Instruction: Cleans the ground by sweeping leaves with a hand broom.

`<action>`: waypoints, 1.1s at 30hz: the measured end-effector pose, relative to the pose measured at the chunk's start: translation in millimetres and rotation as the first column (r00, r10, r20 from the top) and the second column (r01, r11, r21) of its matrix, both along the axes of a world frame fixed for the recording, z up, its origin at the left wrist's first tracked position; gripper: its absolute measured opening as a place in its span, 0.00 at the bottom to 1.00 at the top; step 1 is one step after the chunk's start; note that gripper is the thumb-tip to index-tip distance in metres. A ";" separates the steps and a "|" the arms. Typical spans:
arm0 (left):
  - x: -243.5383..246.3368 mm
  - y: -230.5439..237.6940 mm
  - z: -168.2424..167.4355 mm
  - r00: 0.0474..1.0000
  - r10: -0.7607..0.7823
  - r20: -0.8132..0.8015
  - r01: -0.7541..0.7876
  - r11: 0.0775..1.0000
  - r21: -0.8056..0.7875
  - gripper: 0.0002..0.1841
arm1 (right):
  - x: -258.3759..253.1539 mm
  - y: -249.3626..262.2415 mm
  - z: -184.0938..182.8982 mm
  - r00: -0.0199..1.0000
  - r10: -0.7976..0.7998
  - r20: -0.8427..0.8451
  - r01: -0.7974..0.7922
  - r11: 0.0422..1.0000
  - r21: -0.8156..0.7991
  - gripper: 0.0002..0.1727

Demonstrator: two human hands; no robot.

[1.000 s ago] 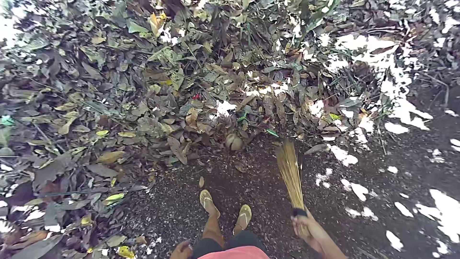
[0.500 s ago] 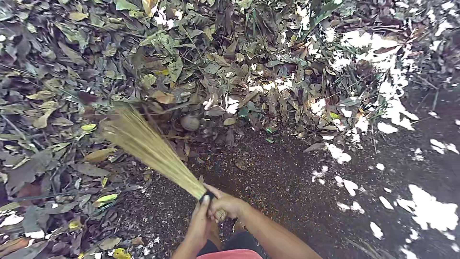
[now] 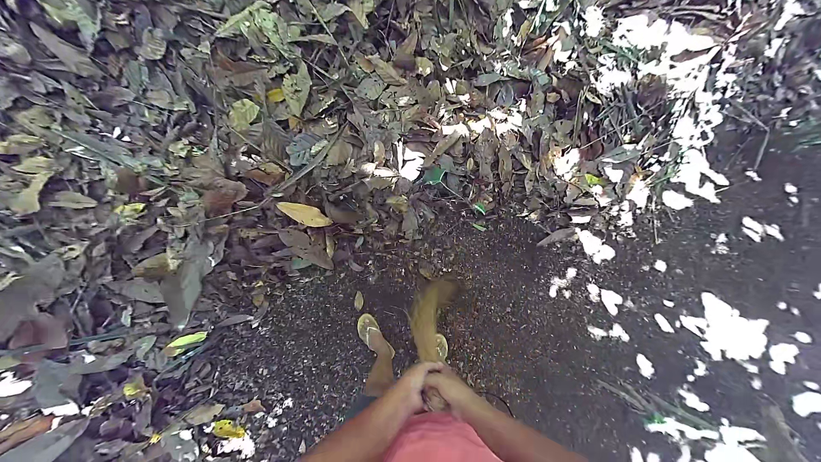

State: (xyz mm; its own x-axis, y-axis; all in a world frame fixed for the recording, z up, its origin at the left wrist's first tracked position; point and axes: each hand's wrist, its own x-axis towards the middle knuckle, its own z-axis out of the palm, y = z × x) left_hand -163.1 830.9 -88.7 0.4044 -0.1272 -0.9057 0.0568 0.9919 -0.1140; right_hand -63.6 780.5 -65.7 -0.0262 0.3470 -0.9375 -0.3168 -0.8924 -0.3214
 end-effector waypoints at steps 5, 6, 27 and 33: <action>-61.2 50.8 -3.9 0.853 0.469 -0.228 -0.384 0.862 0.332 0.17 | -52.3 100.9 -35.4 0.898 0.415 -0.146 -0.355 0.879 0.317 0.63; -62.0 53.8 0.3 0.825 0.516 -0.230 -0.405 0.824 0.396 0.17 | -53.3 112.1 -31.1 0.872 0.467 -0.148 -0.394 0.847 0.356 0.64; 80.9 59.4 22.9 0.947 -0.243 -0.208 0.320 0.744 0.587 0.22 | 433.9 -61.0 -0.6 0.748 -0.310 0.587 0.329 0.941 0.078 0.42; 112.1 47.7 29.3 0.941 -0.121 -0.316 0.282 0.796 0.535 0.23 | 426.6 198.1 -56.2 0.917 -0.348 0.196 0.310 0.929 0.201 0.32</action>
State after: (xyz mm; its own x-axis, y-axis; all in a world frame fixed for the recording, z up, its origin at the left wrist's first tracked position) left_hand -50.9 878.6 -59.4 0.1755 0.3867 -0.9054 0.3119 0.8504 0.4237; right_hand 363.0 978.6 -122.0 0.3196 0.4472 -0.8354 -0.4865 -0.6791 -0.5497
